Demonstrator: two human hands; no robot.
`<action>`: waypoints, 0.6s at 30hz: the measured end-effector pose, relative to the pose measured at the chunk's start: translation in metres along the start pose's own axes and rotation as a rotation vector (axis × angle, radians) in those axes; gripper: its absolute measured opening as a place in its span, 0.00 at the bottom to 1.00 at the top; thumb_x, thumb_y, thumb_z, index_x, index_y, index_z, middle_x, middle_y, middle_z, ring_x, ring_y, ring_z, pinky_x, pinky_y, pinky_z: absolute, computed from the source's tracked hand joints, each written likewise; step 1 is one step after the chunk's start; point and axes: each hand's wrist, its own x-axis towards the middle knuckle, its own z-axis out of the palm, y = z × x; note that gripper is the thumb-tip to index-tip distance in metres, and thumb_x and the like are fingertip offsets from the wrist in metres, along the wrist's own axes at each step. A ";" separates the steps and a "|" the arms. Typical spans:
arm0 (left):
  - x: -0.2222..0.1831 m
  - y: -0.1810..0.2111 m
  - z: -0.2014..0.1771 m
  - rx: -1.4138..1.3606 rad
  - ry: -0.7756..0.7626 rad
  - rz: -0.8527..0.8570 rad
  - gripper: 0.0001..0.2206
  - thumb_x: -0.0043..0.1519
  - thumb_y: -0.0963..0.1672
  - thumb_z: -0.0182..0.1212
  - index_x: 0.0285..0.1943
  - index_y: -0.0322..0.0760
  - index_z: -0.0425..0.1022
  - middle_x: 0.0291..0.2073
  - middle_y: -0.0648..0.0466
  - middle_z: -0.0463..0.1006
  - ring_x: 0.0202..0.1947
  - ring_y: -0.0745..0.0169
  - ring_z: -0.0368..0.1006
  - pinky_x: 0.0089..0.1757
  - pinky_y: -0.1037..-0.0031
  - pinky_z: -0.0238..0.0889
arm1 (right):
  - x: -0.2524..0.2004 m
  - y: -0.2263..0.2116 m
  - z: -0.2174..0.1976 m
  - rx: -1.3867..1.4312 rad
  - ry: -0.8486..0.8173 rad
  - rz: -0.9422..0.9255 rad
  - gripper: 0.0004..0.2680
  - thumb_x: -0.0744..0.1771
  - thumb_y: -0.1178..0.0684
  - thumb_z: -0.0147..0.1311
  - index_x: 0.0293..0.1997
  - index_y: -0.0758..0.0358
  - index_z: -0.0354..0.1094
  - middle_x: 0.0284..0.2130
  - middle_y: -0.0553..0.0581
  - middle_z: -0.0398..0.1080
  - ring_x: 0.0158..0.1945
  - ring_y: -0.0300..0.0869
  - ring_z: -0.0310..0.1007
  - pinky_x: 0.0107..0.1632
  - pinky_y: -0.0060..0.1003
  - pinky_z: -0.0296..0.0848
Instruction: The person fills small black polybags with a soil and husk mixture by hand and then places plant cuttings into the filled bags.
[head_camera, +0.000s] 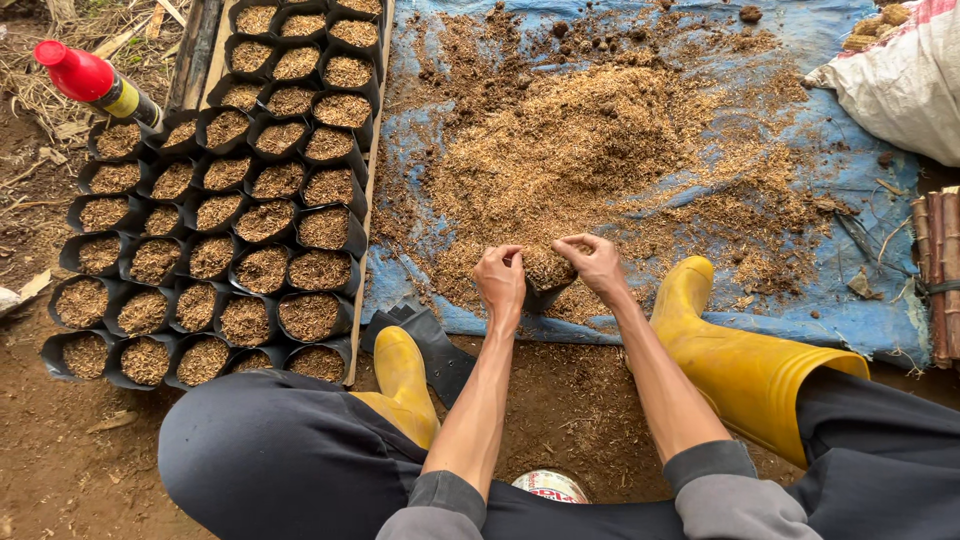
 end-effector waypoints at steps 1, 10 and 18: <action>0.000 -0.003 0.003 0.002 0.000 0.000 0.06 0.51 0.37 0.60 0.33 0.38 0.79 0.26 0.49 0.75 0.29 0.56 0.74 0.34 0.72 0.66 | -0.009 -0.013 0.000 0.001 -0.001 0.000 0.15 0.63 0.41 0.62 0.42 0.62 0.71 0.33 0.64 0.68 0.36 0.45 0.66 0.35 0.36 0.69; -0.010 0.010 0.002 -0.110 -0.048 -0.105 0.10 0.60 0.44 0.55 0.46 0.35 0.74 0.34 0.44 0.75 0.37 0.52 0.72 0.42 0.64 0.65 | -0.011 -0.020 0.004 -0.231 -0.106 0.018 0.17 0.60 0.49 0.65 0.48 0.68 0.69 0.49 0.77 0.64 0.40 0.53 0.71 0.44 0.42 0.71; -0.018 0.005 -0.007 -0.004 -0.215 -0.244 0.22 0.51 0.55 0.66 0.46 0.38 0.76 0.38 0.43 0.76 0.43 0.44 0.74 0.46 0.60 0.66 | 0.003 -0.005 -0.009 0.011 -0.231 0.108 0.18 0.60 0.41 0.62 0.47 0.59 0.68 0.53 0.69 0.61 0.44 0.49 0.65 0.41 0.37 0.66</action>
